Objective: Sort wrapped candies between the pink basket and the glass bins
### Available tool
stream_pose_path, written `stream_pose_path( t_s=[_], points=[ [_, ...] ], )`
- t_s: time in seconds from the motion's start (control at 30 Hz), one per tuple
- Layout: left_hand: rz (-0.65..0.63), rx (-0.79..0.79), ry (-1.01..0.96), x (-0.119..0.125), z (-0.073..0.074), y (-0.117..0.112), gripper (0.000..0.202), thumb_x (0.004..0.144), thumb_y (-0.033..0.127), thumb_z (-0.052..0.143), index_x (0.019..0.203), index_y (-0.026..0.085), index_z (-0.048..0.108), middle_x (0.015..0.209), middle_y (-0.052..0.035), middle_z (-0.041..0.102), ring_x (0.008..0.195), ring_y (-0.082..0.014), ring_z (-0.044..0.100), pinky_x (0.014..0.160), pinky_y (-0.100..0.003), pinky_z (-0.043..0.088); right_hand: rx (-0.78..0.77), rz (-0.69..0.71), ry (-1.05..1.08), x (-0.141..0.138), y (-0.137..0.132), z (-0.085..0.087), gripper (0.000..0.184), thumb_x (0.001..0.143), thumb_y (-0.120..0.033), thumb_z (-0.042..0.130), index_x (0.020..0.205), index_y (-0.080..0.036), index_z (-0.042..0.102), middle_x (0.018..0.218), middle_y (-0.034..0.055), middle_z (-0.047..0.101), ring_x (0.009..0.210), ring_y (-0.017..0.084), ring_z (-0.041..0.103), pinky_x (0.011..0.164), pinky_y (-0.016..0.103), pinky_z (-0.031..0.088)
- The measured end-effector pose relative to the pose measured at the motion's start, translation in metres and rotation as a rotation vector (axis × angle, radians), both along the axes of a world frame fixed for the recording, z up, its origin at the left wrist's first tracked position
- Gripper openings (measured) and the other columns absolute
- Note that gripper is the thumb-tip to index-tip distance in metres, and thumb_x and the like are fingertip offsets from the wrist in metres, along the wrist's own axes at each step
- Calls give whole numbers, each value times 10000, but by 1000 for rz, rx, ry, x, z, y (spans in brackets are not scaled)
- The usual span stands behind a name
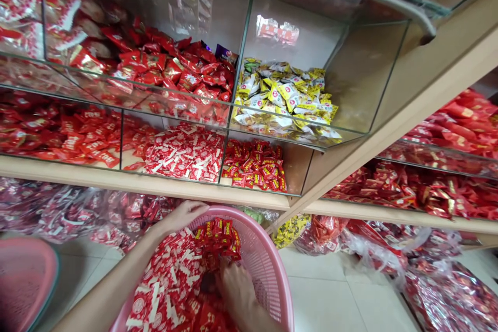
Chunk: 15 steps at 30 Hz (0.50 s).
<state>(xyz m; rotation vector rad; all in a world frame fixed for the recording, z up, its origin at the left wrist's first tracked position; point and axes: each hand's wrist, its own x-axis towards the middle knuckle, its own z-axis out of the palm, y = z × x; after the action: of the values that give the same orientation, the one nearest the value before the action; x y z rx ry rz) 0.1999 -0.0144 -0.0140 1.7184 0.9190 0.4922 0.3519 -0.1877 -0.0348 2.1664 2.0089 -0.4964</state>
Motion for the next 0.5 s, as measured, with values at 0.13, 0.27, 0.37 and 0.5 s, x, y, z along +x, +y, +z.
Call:
stream_pose_path(
  t_s=[0.13, 0.27, 0.37, 0.5],
  points=[
    [23, -36, -30, 1, 1, 1, 491, 728, 545, 515, 954, 145, 690, 964, -32, 704, 916, -237, 607, 855, -327, 445, -66, -30, 4, 4, 2, 0, 210, 816, -245, 504, 933, -139, 643, 883, 145, 671, 806, 268, 644, 645, 324, 477],
    [57, -71, -80, 4, -1, 3, 533, 696, 558, 546, 1014, 148, 670, 978, -34, 702, 1005, -261, 583, 922, -378, 420, -84, -41, 32, 6, 3, -6, 228, 782, -241, 549, 959, -137, 649, 904, 152, 670, 836, 273, 638, 689, 340, 483],
    [74, -64, -97, 5, -1, 6, 566, 679, 561, 567, 1064, 154, 647, 1029, -41, 686, 1060, -269, 560, 967, -400, 389, -61, -29, 72, 5, 4, -8, 249, 787, -232, 536, 1000, -148, 632, 930, 142, 669, 873, 265, 629, 727, 337, 471],
    [85, -44, -74, 5, 0, 8, 547, 678, 560, 573, 1066, 182, 648, 1088, -35, 662, 1083, -267, 552, 995, -393, 366, -99, -18, 107, 0, 8, -3, 291, 771, -230, 555, 1047, -150, 603, 906, 136, 675, 848, 269, 636, 688, 325, 460]
  ],
)
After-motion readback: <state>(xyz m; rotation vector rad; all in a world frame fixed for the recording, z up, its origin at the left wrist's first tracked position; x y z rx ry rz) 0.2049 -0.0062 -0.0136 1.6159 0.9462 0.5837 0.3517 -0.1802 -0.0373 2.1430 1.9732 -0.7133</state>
